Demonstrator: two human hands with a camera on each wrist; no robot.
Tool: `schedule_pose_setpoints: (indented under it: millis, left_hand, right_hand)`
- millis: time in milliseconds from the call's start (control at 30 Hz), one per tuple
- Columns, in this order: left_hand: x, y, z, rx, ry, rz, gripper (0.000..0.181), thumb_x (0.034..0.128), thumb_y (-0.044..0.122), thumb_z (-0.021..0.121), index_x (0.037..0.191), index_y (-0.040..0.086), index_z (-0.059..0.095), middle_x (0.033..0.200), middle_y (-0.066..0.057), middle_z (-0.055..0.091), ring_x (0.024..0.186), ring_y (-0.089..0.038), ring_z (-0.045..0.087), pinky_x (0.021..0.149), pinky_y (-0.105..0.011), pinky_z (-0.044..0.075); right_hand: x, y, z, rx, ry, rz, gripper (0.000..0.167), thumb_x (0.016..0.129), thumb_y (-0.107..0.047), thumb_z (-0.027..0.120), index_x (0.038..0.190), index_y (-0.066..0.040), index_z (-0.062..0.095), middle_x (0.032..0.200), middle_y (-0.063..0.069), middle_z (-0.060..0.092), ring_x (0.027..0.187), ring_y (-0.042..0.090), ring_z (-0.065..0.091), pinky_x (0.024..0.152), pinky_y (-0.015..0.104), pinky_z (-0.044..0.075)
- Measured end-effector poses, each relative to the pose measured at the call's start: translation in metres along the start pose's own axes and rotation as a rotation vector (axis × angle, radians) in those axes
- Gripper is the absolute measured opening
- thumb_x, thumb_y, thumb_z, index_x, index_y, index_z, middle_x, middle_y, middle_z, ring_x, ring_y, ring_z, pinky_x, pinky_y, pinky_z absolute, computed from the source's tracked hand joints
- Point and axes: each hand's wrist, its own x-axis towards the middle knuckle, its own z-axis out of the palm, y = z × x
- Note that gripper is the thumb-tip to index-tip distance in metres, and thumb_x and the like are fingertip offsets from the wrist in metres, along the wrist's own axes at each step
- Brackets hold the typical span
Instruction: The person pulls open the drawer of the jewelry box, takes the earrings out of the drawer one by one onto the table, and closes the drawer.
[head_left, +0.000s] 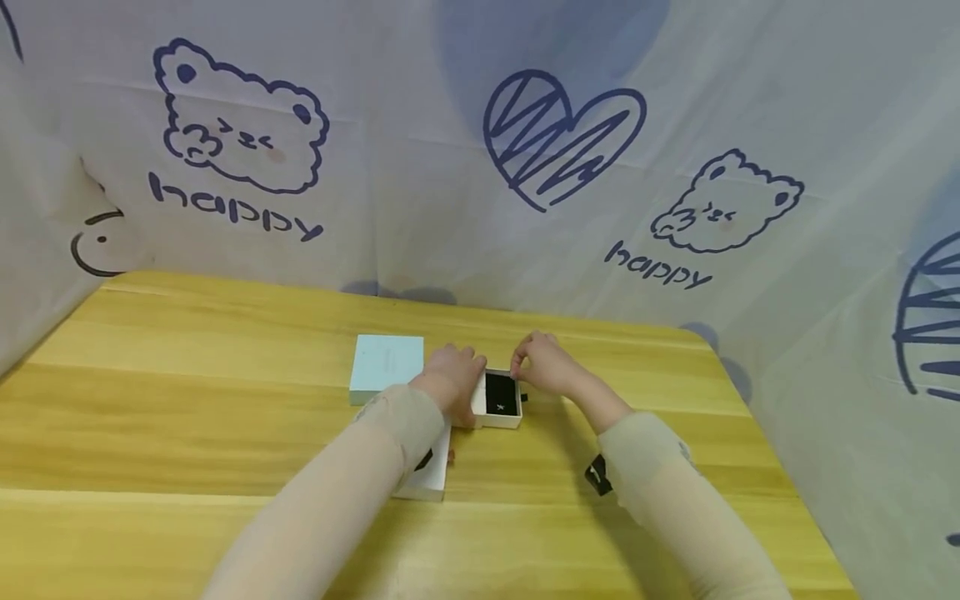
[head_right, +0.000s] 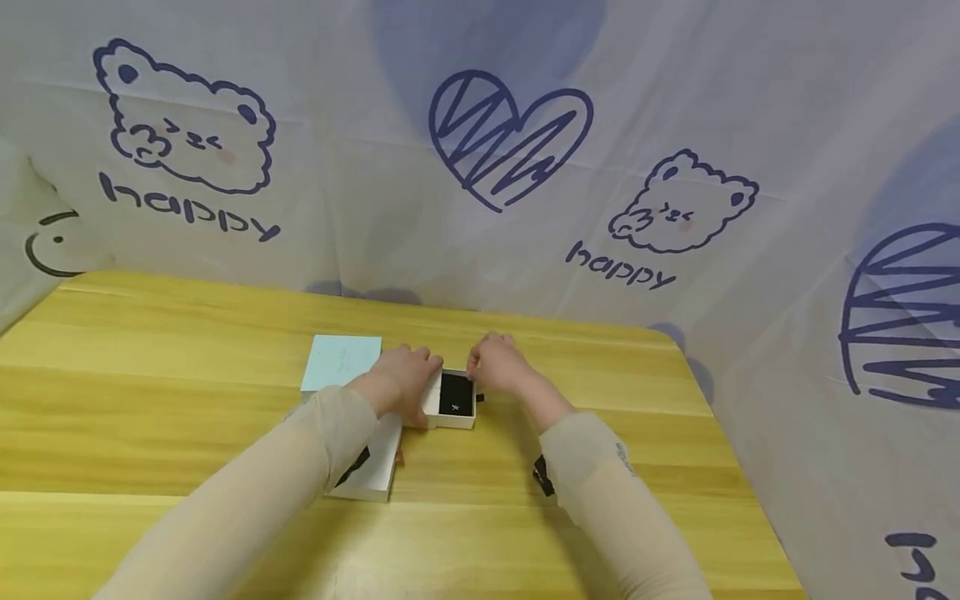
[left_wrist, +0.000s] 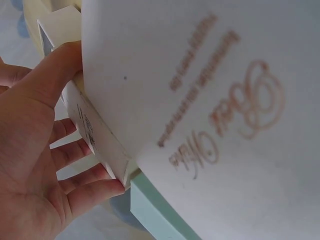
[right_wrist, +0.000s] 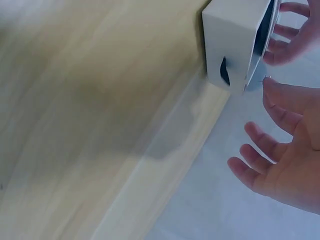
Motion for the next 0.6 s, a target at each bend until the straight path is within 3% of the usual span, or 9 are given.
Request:
schedule_pose_setpoints:
  millis: [267,600]
  left_hand:
    - [0.000,0.001,0.002,-0.040,0.034,0.008,0.084,0.0690,0.051,0.077,0.134,0.008,0.044,0.128,-0.009,0.053,0.115,-0.030,0.051,0.099,-0.037,0.043]
    - [0.000,0.001,0.000,-0.079,0.062,0.028,0.081,0.0673,0.047,0.080,0.129,0.005,0.048,0.125,-0.012,0.055,0.113,-0.032,0.052,0.098,-0.040,0.043]
  right_hand:
    - [-0.008,0.017,-0.008,-0.067,0.109,0.064,0.010,0.088,-0.012,0.064,0.079,-0.007,0.065,0.118,0.019,0.055,0.118,0.039,0.042,0.105,0.052,0.032]
    - [-0.015,0.043,-0.011,-0.120,0.160,0.150,0.011,0.085,-0.009,0.063,0.075,-0.007,0.066,0.116,0.018,0.056,0.114,0.036,0.043,0.099,0.050,0.038]
